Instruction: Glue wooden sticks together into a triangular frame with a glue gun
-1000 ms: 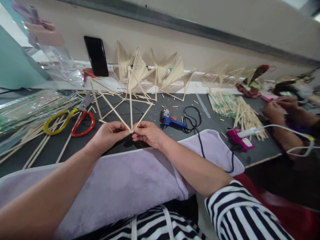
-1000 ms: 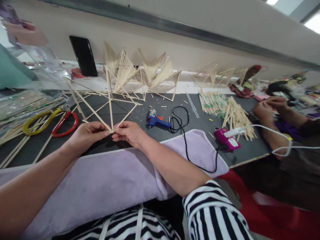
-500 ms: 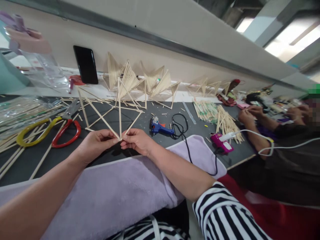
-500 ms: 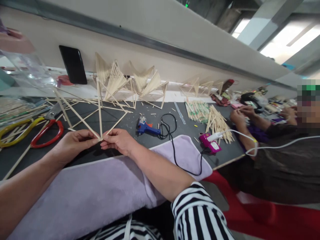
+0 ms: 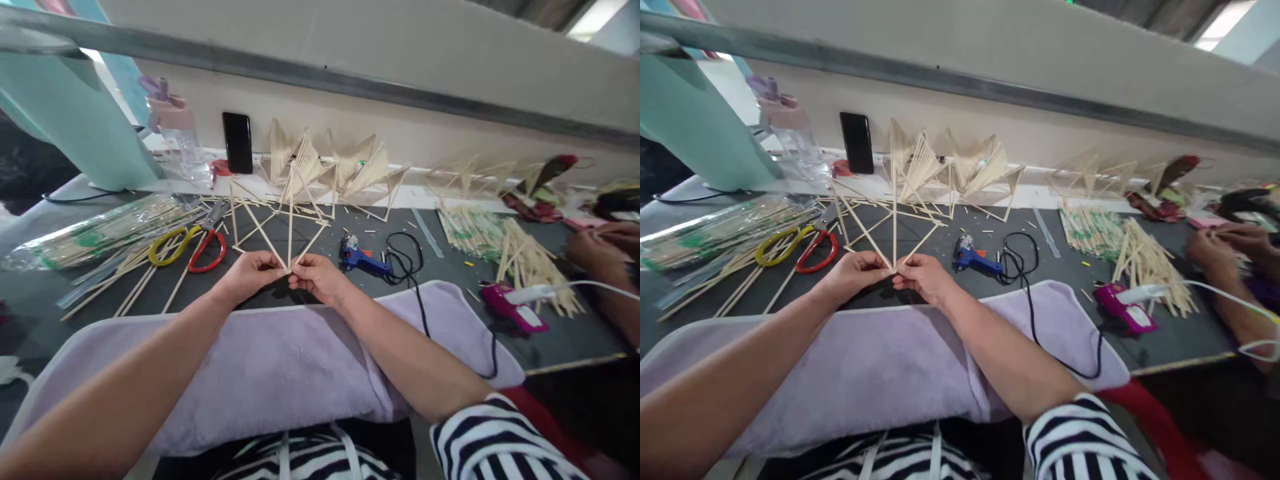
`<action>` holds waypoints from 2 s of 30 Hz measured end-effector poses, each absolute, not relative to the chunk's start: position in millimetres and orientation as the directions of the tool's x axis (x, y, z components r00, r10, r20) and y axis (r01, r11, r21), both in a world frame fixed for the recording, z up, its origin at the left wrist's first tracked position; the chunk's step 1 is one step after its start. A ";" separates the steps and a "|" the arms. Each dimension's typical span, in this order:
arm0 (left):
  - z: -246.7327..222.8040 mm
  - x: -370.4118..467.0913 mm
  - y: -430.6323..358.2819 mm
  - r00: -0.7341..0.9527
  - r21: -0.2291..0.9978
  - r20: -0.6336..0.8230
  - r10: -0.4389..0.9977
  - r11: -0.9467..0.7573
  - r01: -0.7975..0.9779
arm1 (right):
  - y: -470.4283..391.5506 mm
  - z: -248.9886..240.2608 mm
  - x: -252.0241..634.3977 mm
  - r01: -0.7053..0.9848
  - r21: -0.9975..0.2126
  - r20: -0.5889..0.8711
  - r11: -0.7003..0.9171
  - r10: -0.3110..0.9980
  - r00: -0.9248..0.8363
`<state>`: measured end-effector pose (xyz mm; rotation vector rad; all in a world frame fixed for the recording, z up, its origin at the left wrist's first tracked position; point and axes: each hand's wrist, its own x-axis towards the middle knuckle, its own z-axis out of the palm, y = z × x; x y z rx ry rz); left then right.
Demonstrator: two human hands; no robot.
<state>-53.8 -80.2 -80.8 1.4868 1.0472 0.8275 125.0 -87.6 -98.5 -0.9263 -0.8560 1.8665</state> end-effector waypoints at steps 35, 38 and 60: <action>-83.5 -53.7 -79.1 0.389 0.988 -0.008 0.921 -0.053 0.145 | -90.8 -95.8 125.2 -0.369 -0.845 -0.262 -0.387 0.901 -0.346; -83.0 -53.1 -79.3 0.391 0.990 -0.006 0.920 -0.050 0.134 | -90.8 -95.6 125.3 -0.371 -0.844 -0.261 -0.387 0.901 -0.347; -83.7 -54.8 -78.3 0.393 0.984 -0.046 0.918 -0.025 0.174 | -89.7 -96.7 124.7 -0.376 -0.837 -0.269 -0.397 0.898 -0.348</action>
